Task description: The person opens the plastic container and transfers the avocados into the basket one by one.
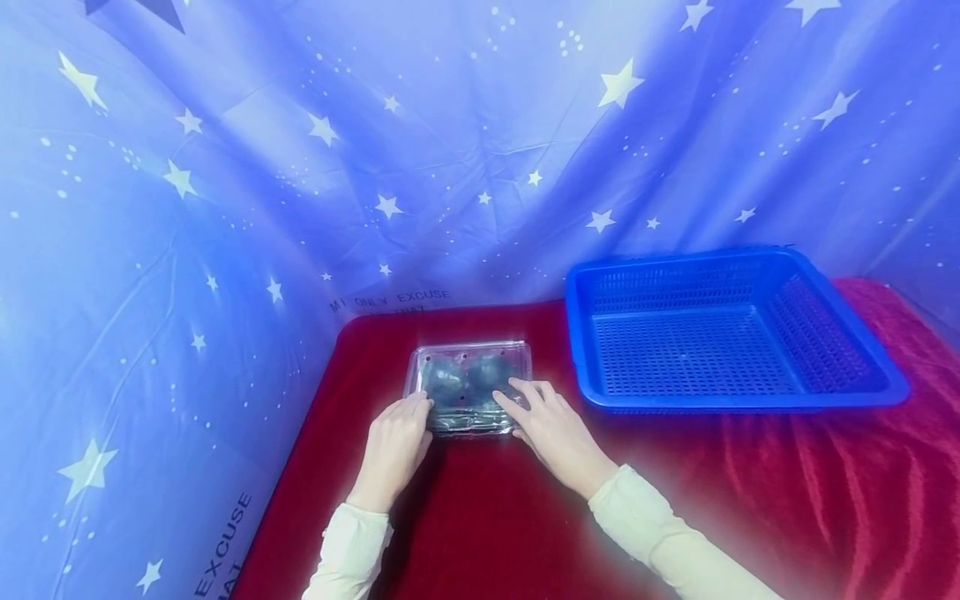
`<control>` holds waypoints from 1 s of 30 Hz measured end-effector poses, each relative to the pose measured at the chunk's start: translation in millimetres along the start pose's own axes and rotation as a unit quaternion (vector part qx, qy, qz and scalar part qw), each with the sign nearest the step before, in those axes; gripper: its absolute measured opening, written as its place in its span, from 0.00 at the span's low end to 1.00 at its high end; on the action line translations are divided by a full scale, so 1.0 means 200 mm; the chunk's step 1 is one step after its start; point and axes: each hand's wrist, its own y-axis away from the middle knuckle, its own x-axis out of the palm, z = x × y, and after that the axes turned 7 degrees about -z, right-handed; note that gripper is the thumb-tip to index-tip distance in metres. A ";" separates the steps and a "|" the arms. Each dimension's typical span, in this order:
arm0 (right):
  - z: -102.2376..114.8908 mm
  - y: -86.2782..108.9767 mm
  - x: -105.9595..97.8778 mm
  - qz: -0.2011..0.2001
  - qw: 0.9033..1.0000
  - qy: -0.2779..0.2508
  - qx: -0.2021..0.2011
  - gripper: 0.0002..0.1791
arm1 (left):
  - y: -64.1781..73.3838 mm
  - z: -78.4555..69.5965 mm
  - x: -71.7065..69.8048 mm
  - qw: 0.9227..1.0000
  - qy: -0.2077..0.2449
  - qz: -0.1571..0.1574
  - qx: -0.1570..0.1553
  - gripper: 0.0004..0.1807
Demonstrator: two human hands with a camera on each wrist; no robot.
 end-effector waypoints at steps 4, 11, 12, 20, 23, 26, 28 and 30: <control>0.00 0.00 0.01 -0.001 1.000 0.003 0.001 0.34 | -0.01 -0.01 0.00 1.000 -0.002 0.001 -0.005 0.24; 0.00 0.00 0.00 0.006 1.000 0.006 0.008 0.35 | -0.01 -0.01 0.00 1.000 -0.002 -0.002 -0.017 0.22; 0.00 0.00 0.00 0.007 1.000 0.006 0.008 0.35 | -0.01 -0.01 0.00 1.000 -0.001 -0.006 -0.018 0.22; 0.00 0.00 0.00 0.009 1.000 0.008 0.009 0.35 | 0.00 -0.02 0.01 0.999 0.006 -0.013 -0.036 0.22; 0.01 0.00 0.01 0.008 1.000 0.011 0.006 0.35 | 0.00 -0.01 0.00 0.999 0.005 -0.013 -0.036 0.21; 0.01 0.00 0.01 0.005 1.000 0.011 0.006 0.34 | -0.02 0.00 -0.02 0.999 -0.002 -0.016 -0.036 0.19; 0.01 0.00 0.00 0.000 1.000 0.011 0.008 0.34 | -0.03 0.00 -0.04 0.999 -0.004 -0.012 -0.037 0.19; 0.01 0.00 0.00 -0.003 1.000 0.014 0.009 0.33 | -0.04 0.00 -0.05 0.999 0.000 -0.005 -0.041 0.20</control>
